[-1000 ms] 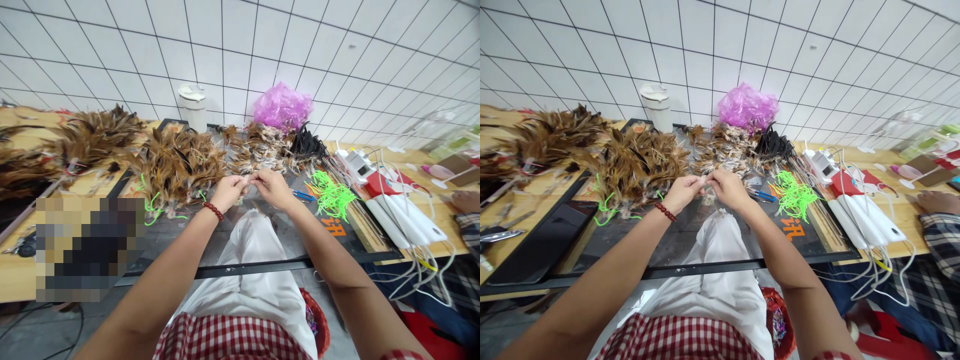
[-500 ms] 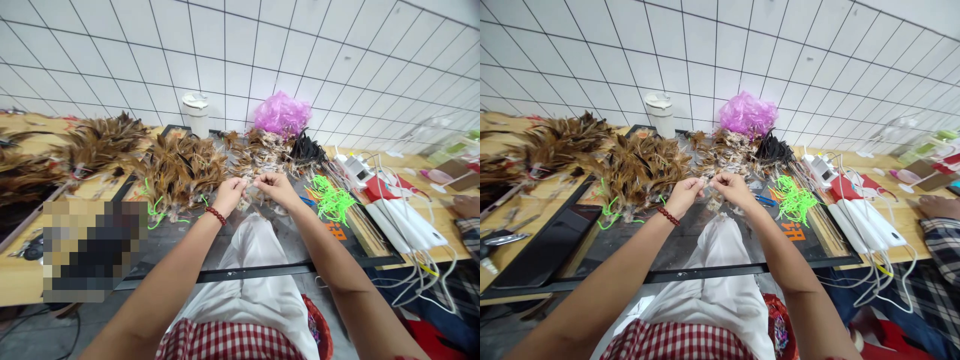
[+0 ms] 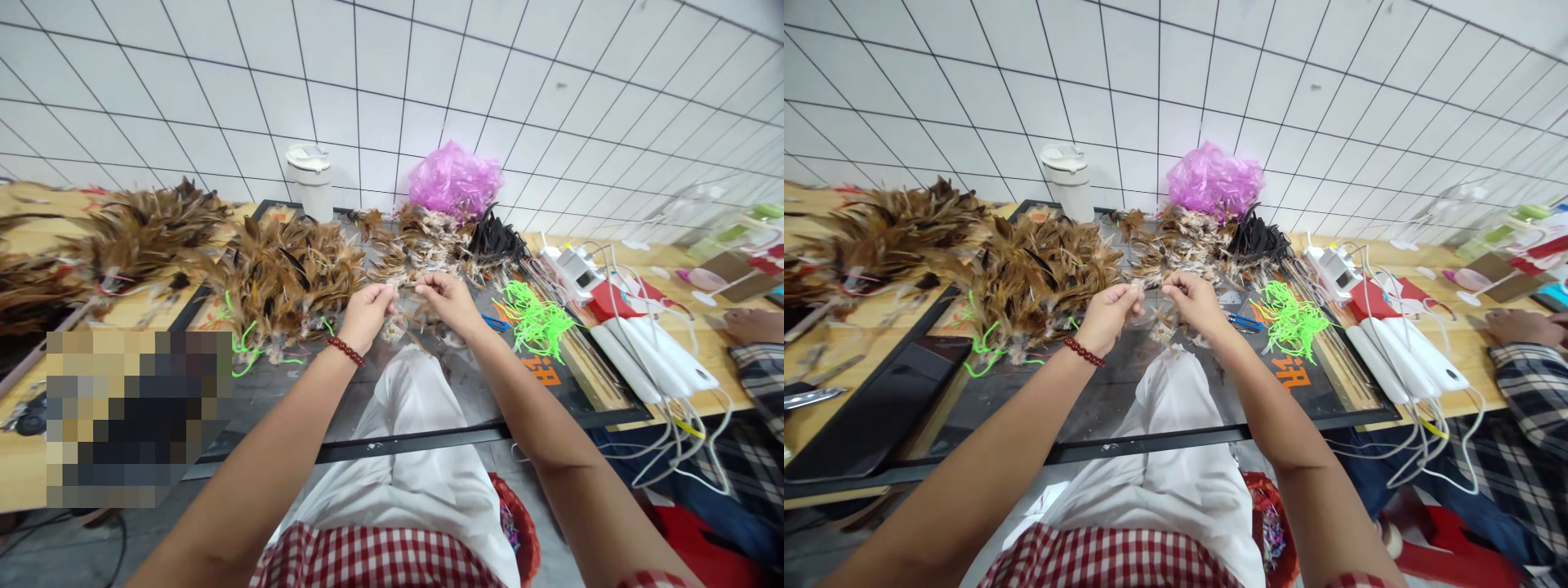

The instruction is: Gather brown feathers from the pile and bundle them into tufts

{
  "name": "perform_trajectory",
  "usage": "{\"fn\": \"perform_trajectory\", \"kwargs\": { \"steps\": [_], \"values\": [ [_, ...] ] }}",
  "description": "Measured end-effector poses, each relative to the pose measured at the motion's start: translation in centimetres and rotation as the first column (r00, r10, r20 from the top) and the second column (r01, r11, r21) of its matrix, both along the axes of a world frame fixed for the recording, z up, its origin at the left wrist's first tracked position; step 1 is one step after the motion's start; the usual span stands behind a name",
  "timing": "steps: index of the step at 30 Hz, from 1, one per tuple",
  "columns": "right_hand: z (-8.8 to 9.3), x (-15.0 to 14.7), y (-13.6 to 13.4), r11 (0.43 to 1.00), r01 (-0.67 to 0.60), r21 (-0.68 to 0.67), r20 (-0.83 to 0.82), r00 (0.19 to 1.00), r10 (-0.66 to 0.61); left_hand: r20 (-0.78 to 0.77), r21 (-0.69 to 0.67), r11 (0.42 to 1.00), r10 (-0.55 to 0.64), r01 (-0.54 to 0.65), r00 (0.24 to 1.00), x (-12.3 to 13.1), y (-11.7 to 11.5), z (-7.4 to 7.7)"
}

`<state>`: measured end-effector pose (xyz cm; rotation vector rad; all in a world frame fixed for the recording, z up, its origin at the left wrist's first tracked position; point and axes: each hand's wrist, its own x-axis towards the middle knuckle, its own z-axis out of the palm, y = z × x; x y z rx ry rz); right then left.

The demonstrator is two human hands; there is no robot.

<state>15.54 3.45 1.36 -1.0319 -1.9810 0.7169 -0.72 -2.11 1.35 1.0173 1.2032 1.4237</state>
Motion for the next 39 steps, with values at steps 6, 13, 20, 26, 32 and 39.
{"fn": "perform_trajectory", "kwargs": {
  "steps": [6,13,20,26,32,39],
  "values": [
    [-1.0,0.2,-0.1,0.974,-0.102,0.201,0.501,0.865,-0.012,0.094,-0.008,0.988,0.153,-0.153,0.984,-0.4,0.4,0.4],
    [-0.8,-0.6,-1.1,0.948,-0.087,0.305,0.696,0.700,-0.160,0.093,-0.021,0.991,0.136,-0.135,0.986,-0.2,0.4,0.0],
    [0.8,0.1,-1.6,0.886,-0.228,0.403,0.570,0.820,-0.048,-0.171,0.149,0.979,0.166,-0.141,0.971,-0.5,0.9,-1.5],
    [1.6,-0.3,-2.0,0.911,-0.231,0.342,0.256,0.956,0.146,-0.247,0.089,0.995,0.070,-0.049,0.966,-0.2,0.6,-1.5],
    [1.3,-0.4,-1.7,0.930,-0.175,0.323,0.164,0.978,0.128,-0.289,0.032,0.996,-0.073,0.086,0.954,0.1,0.3,-1.5],
    [0.9,-0.8,-1.9,0.975,-0.140,0.172,-0.010,0.990,0.144,-0.243,0.070,0.993,-0.075,0.095,0.967,0.2,0.3,-1.7]
  ]
}}
